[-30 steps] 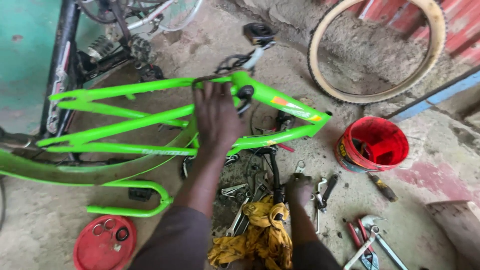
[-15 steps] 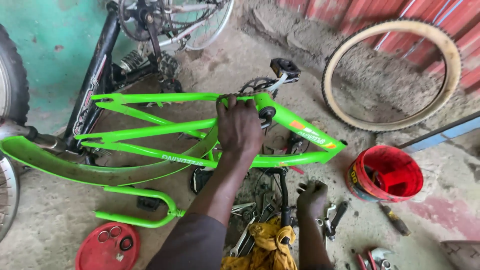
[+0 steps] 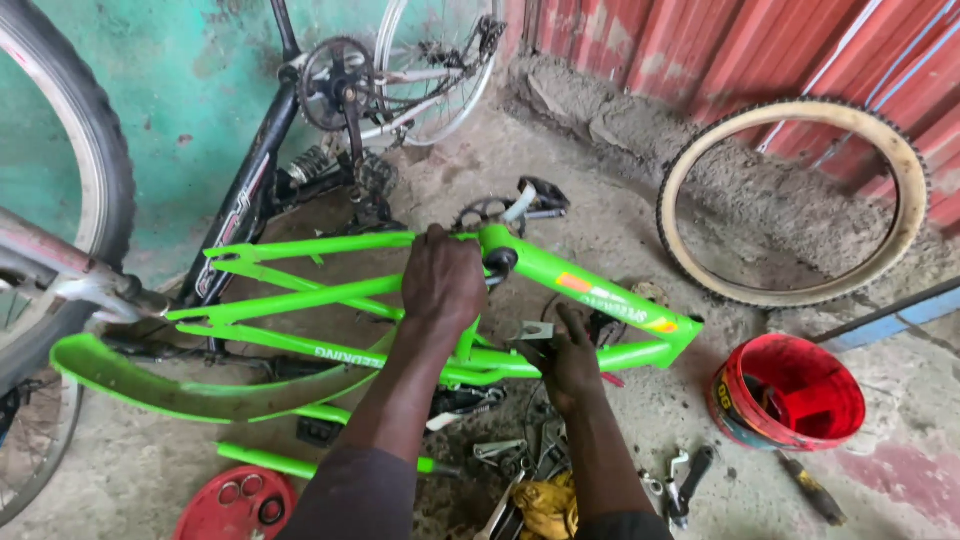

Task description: The person is removing the bottom bracket from a bicycle frame using an adjustable wrench and their hands.

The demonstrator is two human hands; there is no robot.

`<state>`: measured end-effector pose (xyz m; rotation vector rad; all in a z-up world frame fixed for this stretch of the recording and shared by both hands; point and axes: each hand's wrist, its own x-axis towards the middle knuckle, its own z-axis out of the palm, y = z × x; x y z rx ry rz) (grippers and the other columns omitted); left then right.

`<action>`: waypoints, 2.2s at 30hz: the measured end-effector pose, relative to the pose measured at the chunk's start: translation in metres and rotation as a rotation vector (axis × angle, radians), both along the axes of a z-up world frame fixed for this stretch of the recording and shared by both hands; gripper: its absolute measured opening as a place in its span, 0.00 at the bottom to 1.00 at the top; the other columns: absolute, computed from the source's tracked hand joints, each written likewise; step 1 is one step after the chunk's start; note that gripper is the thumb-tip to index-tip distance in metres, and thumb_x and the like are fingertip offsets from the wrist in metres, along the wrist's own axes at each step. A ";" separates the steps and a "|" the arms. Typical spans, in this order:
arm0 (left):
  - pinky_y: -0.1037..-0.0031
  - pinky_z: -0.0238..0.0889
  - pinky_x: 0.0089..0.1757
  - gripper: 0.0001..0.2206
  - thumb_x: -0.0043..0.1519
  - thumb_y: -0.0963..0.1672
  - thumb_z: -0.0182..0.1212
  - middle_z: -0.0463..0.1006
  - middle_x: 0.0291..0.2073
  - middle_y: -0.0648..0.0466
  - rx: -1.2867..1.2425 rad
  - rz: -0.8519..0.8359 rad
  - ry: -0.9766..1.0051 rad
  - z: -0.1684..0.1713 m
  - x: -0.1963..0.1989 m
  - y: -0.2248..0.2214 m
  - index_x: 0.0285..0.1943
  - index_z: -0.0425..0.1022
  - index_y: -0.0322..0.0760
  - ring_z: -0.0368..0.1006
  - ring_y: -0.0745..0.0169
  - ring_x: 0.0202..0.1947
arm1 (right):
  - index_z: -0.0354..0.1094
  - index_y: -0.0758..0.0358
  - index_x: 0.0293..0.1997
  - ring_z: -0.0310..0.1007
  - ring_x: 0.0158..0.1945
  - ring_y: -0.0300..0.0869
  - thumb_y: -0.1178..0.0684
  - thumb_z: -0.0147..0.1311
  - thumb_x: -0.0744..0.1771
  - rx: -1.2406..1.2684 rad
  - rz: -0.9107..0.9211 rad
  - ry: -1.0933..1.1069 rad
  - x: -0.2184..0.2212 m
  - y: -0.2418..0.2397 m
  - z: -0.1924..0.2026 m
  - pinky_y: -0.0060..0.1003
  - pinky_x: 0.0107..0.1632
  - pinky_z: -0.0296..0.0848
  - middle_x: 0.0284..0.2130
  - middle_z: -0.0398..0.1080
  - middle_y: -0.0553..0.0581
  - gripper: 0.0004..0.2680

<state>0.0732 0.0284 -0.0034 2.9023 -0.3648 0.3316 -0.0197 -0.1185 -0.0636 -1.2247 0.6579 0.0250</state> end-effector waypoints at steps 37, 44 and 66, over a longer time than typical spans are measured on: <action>0.56 0.73 0.23 0.15 0.63 0.41 0.59 0.74 0.32 0.46 -0.883 -0.159 -0.125 -0.056 -0.044 -0.056 0.58 0.65 0.40 0.79 0.41 0.28 | 0.64 0.68 0.66 0.75 0.37 0.42 0.65 0.50 0.70 -0.238 -0.309 -0.829 0.037 -0.028 0.005 0.39 0.44 0.80 0.34 0.70 0.61 0.15; 0.63 0.68 0.24 0.15 0.69 0.42 0.53 0.75 0.30 0.45 -1.058 -0.239 -0.119 -0.057 -0.044 -0.055 0.64 0.67 0.37 0.74 0.50 0.22 | 0.58 0.69 0.64 0.73 0.32 0.42 0.65 0.50 0.69 -0.100 -0.187 -0.786 0.040 -0.027 -0.019 0.35 0.35 0.79 0.32 0.69 0.61 0.14; 0.58 0.73 0.27 0.16 0.69 0.40 0.53 0.76 0.31 0.43 -1.126 -0.206 -0.128 -0.071 -0.039 -0.061 0.67 0.64 0.36 0.77 0.44 0.28 | 0.64 0.67 0.59 0.75 0.32 0.38 0.62 0.50 0.70 -0.033 -0.281 -0.721 0.054 0.000 -0.022 0.30 0.38 0.76 0.30 0.76 0.61 0.10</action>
